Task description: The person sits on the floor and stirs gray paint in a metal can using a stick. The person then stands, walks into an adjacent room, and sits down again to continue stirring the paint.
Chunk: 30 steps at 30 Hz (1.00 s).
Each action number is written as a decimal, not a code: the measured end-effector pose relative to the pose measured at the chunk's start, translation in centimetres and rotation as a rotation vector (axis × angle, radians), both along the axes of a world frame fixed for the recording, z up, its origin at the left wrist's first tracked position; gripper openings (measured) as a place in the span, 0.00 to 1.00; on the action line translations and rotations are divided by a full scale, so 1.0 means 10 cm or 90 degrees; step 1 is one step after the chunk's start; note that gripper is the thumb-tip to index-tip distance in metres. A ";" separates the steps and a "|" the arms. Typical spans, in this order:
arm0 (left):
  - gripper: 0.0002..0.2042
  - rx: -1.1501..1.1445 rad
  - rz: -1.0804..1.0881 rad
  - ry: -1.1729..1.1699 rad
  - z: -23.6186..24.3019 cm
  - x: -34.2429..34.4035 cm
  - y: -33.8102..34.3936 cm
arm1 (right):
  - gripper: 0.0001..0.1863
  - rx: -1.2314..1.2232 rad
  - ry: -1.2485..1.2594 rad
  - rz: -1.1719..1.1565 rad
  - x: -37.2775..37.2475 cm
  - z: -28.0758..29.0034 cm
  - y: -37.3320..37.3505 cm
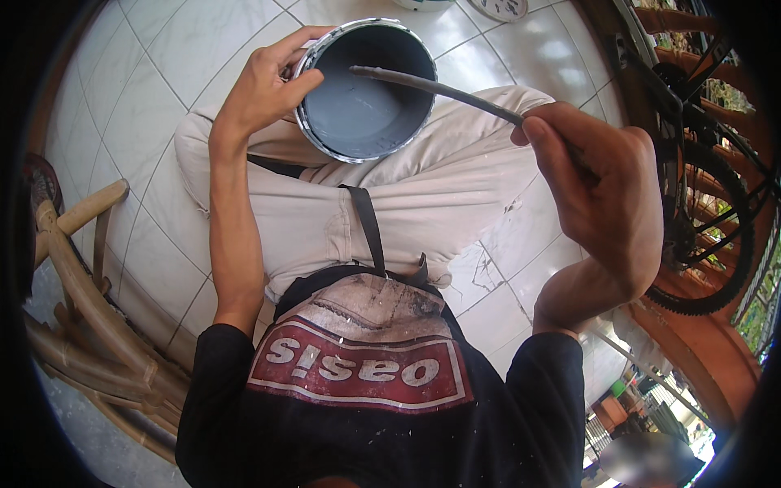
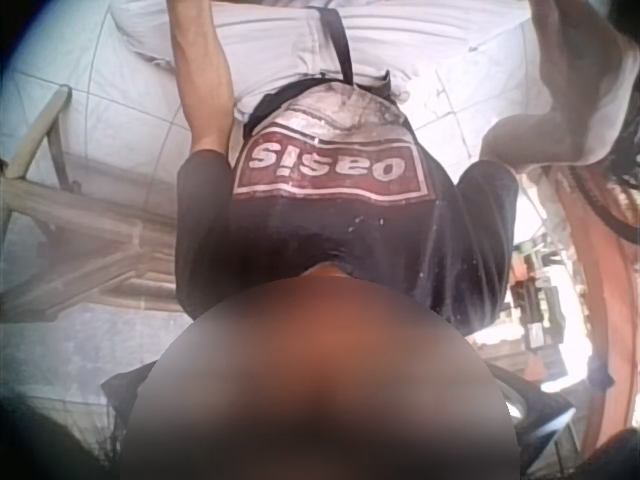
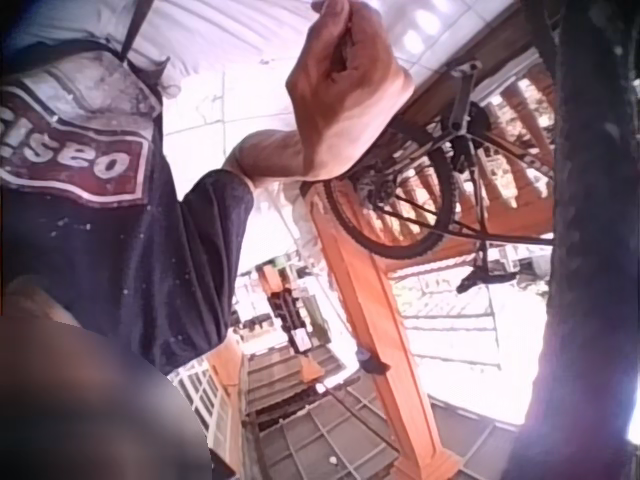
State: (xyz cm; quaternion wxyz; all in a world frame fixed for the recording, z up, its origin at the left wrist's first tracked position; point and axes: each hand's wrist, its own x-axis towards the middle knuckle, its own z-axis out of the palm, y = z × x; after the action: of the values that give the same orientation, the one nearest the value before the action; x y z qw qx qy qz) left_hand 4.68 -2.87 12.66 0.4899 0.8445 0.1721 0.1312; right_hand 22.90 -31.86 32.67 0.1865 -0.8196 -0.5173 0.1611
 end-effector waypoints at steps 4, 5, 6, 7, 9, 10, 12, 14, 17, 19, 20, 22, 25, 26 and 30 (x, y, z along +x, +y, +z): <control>0.29 -0.010 0.000 0.004 -0.03 0.00 0.01 | 0.08 -0.023 0.010 0.001 0.02 0.02 0.02; 0.28 -0.012 0.004 0.004 -0.03 -0.01 0.01 | 0.08 -0.030 0.014 -0.001 0.02 0.02 0.03; 0.28 -0.014 0.007 0.004 -0.03 -0.01 0.00 | 0.08 -0.033 0.015 -0.002 0.02 0.02 0.03; 0.28 -0.009 0.006 0.005 -0.03 -0.01 0.00 | 0.08 -0.037 0.016 -0.003 0.03 0.02 0.03; 0.28 0.001 0.002 0.004 -0.01 0.00 0.00 | 0.08 -0.022 0.019 -0.003 0.04 -0.03 0.03; 0.28 -0.004 0.001 0.007 0.00 0.01 -0.01 | 0.09 -0.004 0.021 -0.002 0.04 -0.11 0.02; 0.28 -0.011 0.002 0.016 0.03 0.01 -0.03 | 0.08 -0.029 0.031 -0.004 0.05 -0.28 0.07; 0.28 -0.027 0.010 0.027 0.06 -0.02 -0.05 | 0.07 -0.042 -0.019 0.050 0.07 -0.61 0.11; 0.28 -0.037 0.000 0.017 0.06 0.01 -0.06 | 0.06 -0.047 -0.008 0.126 -0.05 -1.13 0.23; 0.29 -0.044 -0.007 0.024 0.07 0.03 -0.06 | 0.07 0.005 0.052 0.124 -0.10 -1.41 0.33; 0.29 -0.047 -0.008 0.036 0.08 0.02 -0.06 | 0.07 0.003 0.001 0.086 -0.08 -1.49 0.38; 0.29 -0.051 -0.008 0.047 0.10 0.00 -0.06 | 0.08 -0.004 -0.100 0.008 -0.05 -1.60 0.44; 0.30 -0.057 -0.006 0.052 0.12 -0.01 -0.06 | 0.11 -0.064 -0.087 0.087 -0.05 -1.72 0.33; 0.30 -0.059 -0.003 0.061 0.13 -0.02 -0.07 | 0.09 -0.054 -0.054 0.129 -0.07 -1.70 0.29; 0.28 -0.104 0.024 -0.004 0.10 0.03 -0.11 | 0.09 0.015 -0.022 -0.007 -0.06 -1.67 0.34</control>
State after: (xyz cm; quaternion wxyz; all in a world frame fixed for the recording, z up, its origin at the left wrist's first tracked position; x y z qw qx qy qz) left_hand 4.94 -3.97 13.65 0.5555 0.7978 0.1963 0.1284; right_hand 22.34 -28.47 15.92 0.1881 -0.8226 -0.5180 0.1400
